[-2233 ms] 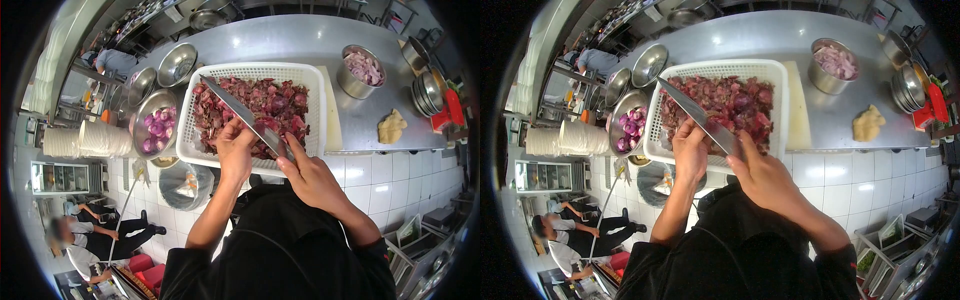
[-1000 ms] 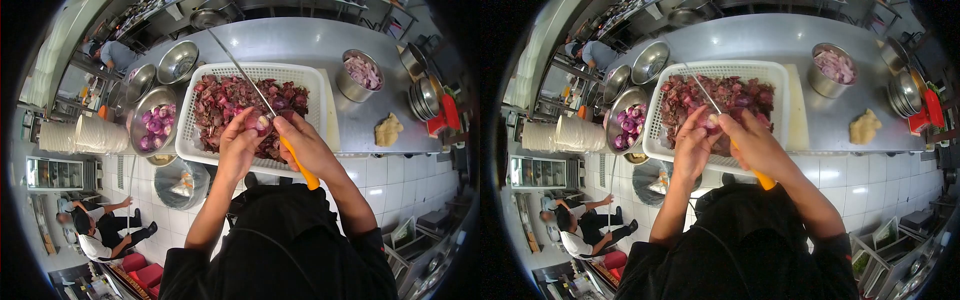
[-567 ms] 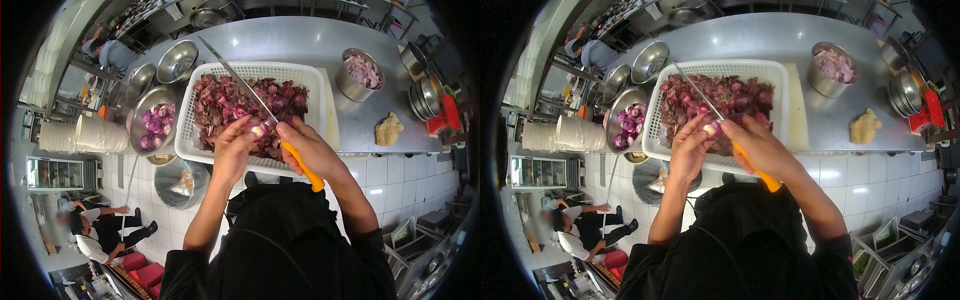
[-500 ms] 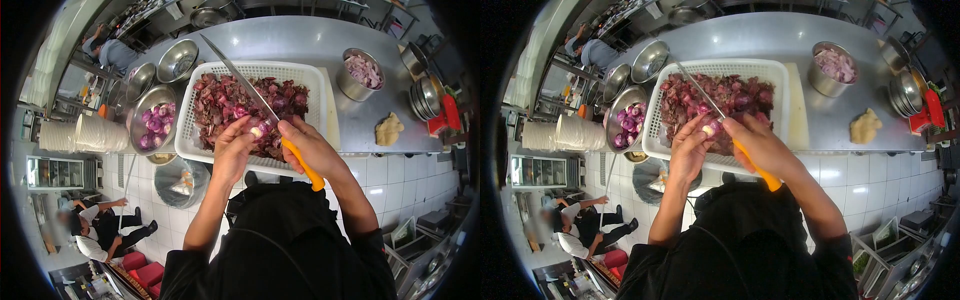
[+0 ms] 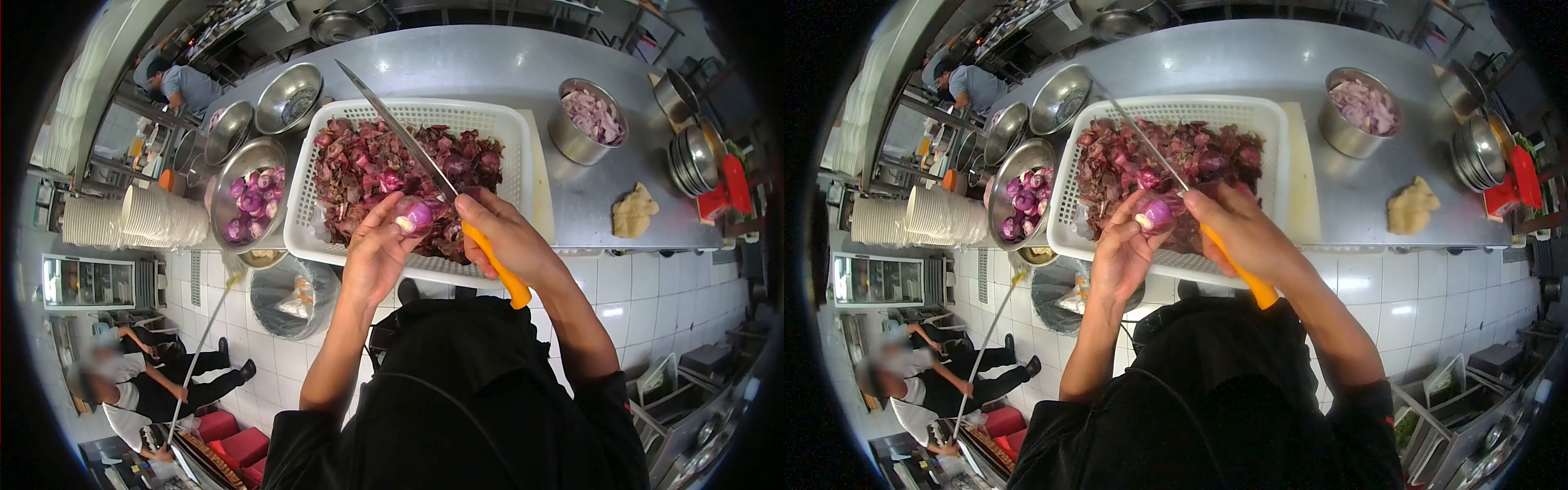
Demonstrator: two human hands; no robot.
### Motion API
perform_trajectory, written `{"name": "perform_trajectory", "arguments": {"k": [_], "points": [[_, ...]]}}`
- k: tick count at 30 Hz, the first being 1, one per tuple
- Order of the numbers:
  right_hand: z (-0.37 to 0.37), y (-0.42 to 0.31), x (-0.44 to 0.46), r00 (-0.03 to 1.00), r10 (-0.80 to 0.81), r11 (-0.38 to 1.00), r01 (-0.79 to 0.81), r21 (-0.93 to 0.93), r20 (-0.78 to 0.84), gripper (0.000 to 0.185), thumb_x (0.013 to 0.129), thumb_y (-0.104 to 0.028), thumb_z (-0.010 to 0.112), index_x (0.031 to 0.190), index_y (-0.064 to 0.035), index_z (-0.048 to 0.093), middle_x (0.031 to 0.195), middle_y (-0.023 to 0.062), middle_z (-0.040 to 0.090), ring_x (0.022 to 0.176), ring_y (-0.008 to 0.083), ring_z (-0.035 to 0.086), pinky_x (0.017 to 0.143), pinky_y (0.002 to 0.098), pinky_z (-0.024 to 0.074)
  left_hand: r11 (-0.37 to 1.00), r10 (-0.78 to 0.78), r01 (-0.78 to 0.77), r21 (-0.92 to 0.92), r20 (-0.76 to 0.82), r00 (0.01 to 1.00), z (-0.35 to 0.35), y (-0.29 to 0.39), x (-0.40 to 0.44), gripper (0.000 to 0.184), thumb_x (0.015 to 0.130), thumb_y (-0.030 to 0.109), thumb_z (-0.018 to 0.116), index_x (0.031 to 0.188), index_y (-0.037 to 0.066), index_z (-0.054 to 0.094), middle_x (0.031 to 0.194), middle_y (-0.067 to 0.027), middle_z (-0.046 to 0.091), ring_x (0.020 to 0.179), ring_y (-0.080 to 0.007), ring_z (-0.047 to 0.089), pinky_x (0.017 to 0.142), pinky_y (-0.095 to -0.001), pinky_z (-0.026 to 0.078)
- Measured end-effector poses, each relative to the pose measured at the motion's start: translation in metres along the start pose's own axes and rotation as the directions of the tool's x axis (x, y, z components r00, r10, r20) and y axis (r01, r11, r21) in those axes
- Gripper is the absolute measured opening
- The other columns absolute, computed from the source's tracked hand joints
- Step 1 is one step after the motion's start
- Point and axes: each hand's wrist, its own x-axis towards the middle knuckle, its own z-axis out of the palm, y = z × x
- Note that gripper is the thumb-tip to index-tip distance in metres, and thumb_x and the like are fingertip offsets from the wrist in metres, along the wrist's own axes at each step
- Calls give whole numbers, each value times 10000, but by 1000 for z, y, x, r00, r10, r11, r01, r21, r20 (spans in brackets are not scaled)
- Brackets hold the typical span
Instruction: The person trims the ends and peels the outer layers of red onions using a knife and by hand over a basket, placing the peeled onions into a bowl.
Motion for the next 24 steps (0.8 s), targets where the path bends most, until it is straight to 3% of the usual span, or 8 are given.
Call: {"name": "perform_trajectory", "arguments": {"k": [2, 5, 8, 11, 17, 20, 24], "points": [[3, -5, -5, 1000, -2, 1000, 2, -5, -10, 444, 1017, -464, 487, 982, -21, 484, 574, 32, 513, 424, 117, 463, 443, 269, 381, 998, -7, 5, -70, -31, 1000, 10, 3, 0, 455, 899, -42, 571, 1349, -15, 507, 1204, -143, 621, 1140, -259, 620, 1044, -438, 488], [3, -8, -8, 999, -31, 999, 32, -11, 6, 437, 1018, -456, 492, 979, -21, 487, 573, 31, 515, 416, 114, 459, 450, 265, 386, 995, 39, -35, 89, -39, 998, 10, -2, 5, 430, 905, -26, 609, 1325, -7, 521, 1173, -127, 625, 1113, -243, 626, 1031, -442, 494], [4, -10, -10, 1000, -27, 1000, 27, 0, 6, 447, 1017, -468, 489, 974, -23, 487, 572, 33, 515, 417, 118, 464, 455, 265, 391, 996, 57, -52, 73, -57, 997, 11, -2, 8, 420, 896, -26, 637, 1302, -1, 536, 1177, -125, 629, 1094, -232, 630, 1019, -447, 500], [0, -8, -6, 999, -35, 999, 35, 4, 9, 457, 1019, -473, 477, 936, -23, 492, 570, 35, 513, 419, 124, 471, 455, 268, 395, 993, 79, -76, 89, -33, 996, 7, -5, 6, 464, 904, 59, 673, 1330, -13, 505, 1276, -176, 607, 1174, -292, 611, 1077, -475, 462], [1, -3, -3, 1000, -24, 1000, 24, 19, -2, 470, 1026, -463, 459, 863, -25, 501, 556, 42, 504, 416, 135, 475, 456, 274, 397, 995, 90, -89, 38, -41, 995, -1, -10, 3, 480, 890, 64, 693, 1323, -19, 503, 1267, -179, 609, 1180, -298, 606, 1080, -472, 464], [0, 0, 0, 999, -35, 999, 35, 15, 2, 455, 1028, -457, 456, 888, -26, 501, 556, 44, 504, 416, 135, 476, 454, 276, 395, 993, 116, -114, 38, -56, 992, -1, -11, 3, 490, 884, 63, 698, 1325, -20, 498, 1273, -177, 602, 1193, -299, 596, 1084, -473, 462], [1, 2, 1, 1000, -27, 999, 27, 40, 7, 499, 1007, -531, 484, 1048, -34, 492, 595, 36, 496, 429, 105, 456, 408, 257, 376, 990, 138, -138, -2, -72, 988, -2, -14, 2, 514, 876, 62, 706, 1333, -19, 484, 1303, -175, 578, 1203, -310, 588, 1087, -473, 461]]}}
